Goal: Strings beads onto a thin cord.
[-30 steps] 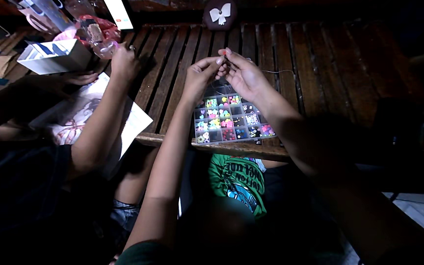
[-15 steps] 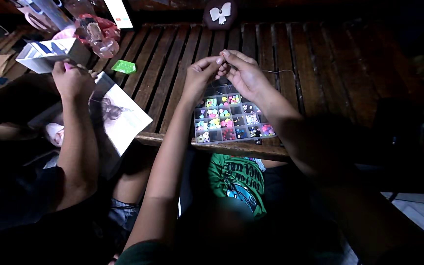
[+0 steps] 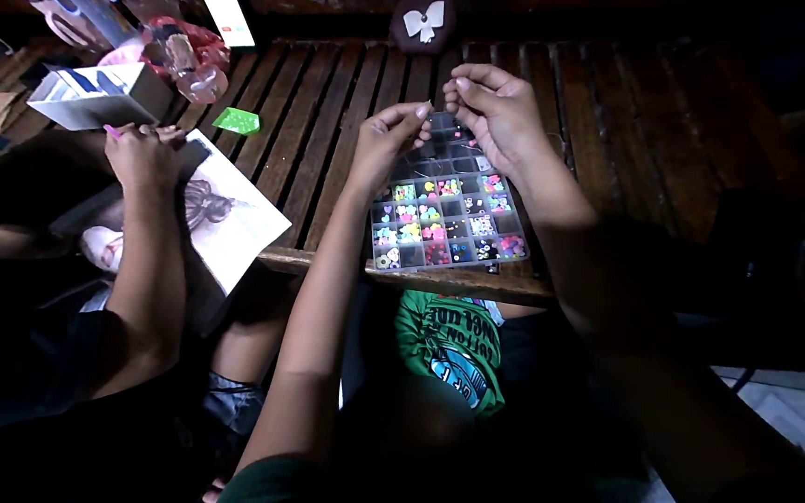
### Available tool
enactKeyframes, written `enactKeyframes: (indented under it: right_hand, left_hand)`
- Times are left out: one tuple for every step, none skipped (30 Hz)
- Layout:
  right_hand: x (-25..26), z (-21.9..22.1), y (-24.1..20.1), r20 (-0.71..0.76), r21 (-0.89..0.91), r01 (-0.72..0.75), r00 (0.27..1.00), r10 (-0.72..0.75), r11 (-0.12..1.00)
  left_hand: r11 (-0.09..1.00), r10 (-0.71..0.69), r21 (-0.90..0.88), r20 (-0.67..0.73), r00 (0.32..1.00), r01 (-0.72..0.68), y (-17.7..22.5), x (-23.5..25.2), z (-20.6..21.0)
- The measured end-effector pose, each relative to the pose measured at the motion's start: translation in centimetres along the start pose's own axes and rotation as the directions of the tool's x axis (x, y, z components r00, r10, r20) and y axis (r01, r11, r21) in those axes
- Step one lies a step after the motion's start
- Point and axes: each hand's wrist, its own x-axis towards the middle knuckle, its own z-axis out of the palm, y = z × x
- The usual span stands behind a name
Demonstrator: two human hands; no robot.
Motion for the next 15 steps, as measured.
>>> enactKeyframes:
  right_hand:
    - [0.00, -0.02, -0.05, 0.007, 0.012, -0.008, 1.000, 0.008, 1.000]
    - [0.02, -0.03, -0.08, 0.013, 0.028, -0.015, 1.000, 0.015, 0.999]
    - [0.03, -0.03, -0.11, 0.017, 0.046, -0.024, 1.000, 0.023, 0.999]
    - [0.02, -0.01, -0.17, 0.017, 0.061, -0.032, 0.999, 0.031, 0.998]
    - [0.01, -0.01, -0.21, 0.019, 0.072, -0.039, 0.999, 0.037, 0.997]
    - [0.00, 0.00, -0.23, 0.021, 0.074, -0.042, 0.999, 0.040, 0.996]
    - [0.01, 0.00, -0.22, 0.024, 0.070, -0.043, 0.999, 0.041, 0.997]
    - [0.01, 0.00, -0.19, 0.029, 0.069, -0.041, 0.999, 0.039, 0.997]
    - [0.03, 0.00, -0.15, 0.034, 0.069, -0.039, 0.999, 0.036, 0.997]
    - [0.05, 0.00, -0.11, 0.037, 0.070, -0.036, 0.999, 0.034, 0.997]
    - [0.06, -0.01, -0.07, 0.040, 0.068, -0.035, 0.999, 0.033, 0.997]
    - [0.07, 0.00, -0.05, 0.041, 0.066, -0.036, 0.999, 0.033, 0.997]
    - [0.08, 0.02, 0.00, 0.040, 0.064, -0.037, 0.999, 0.035, 0.997]
    - [0.06, 0.02, 0.07, 0.041, 0.062, -0.040, 0.998, 0.038, 0.997]
    - [0.08, 0.02, 0.18, 0.041, 0.062, -0.043, 0.998, 0.041, 0.997]
  left_hand:
    - [1.000, 0.001, 0.003, -0.001, 1.000, -0.001, 0.02, 0.01, 0.01]
    - [1.000, 0.001, 0.006, -0.003, 1.000, -0.001, 0.04, 0.02, 0.02]
    - [1.000, -0.002, 0.012, -0.004, 1.000, 0.002, 0.07, 0.03, 0.03]
    - [1.000, -0.004, 0.017, -0.005, 1.000, 0.004, 0.11, 0.04, 0.05]
    - [1.000, -0.006, 0.018, -0.006, 1.000, 0.006, 0.13, 0.04, 0.06]
    - [1.000, -0.009, 0.017, -0.006, 1.000, 0.009, 0.12, 0.04, 0.07]
    - [1.000, -0.009, 0.014, -0.006, 1.000, 0.010, 0.12, 0.04, 0.08]
    - [1.000, -0.009, 0.010, -0.004, 1.000, 0.009, 0.13, 0.01, 0.07]
    - [1.000, -0.008, 0.006, -0.003, 1.000, 0.008, 0.15, -0.02, 0.08]
    - [1.000, -0.008, 0.002, -0.002, 1.000, 0.008, 0.18, -0.05, 0.11]
    - [1.000, -0.007, -0.001, -0.001, 1.000, 0.007, 0.21, -0.08, 0.12]
    - [1.000, -0.005, -0.001, 0.002, 1.000, 0.005, 0.21, -0.08, 0.12]
    - [1.000, -0.002, -0.002, 0.005, 1.000, 0.002, 0.18, -0.07, 0.11]
    - [1.000, 0.002, -0.004, 0.010, 1.000, -0.002, 0.14, -0.05, 0.10]
    - [1.000, 0.005, -0.006, 0.014, 1.000, -0.005, 0.09, -0.03, 0.09]
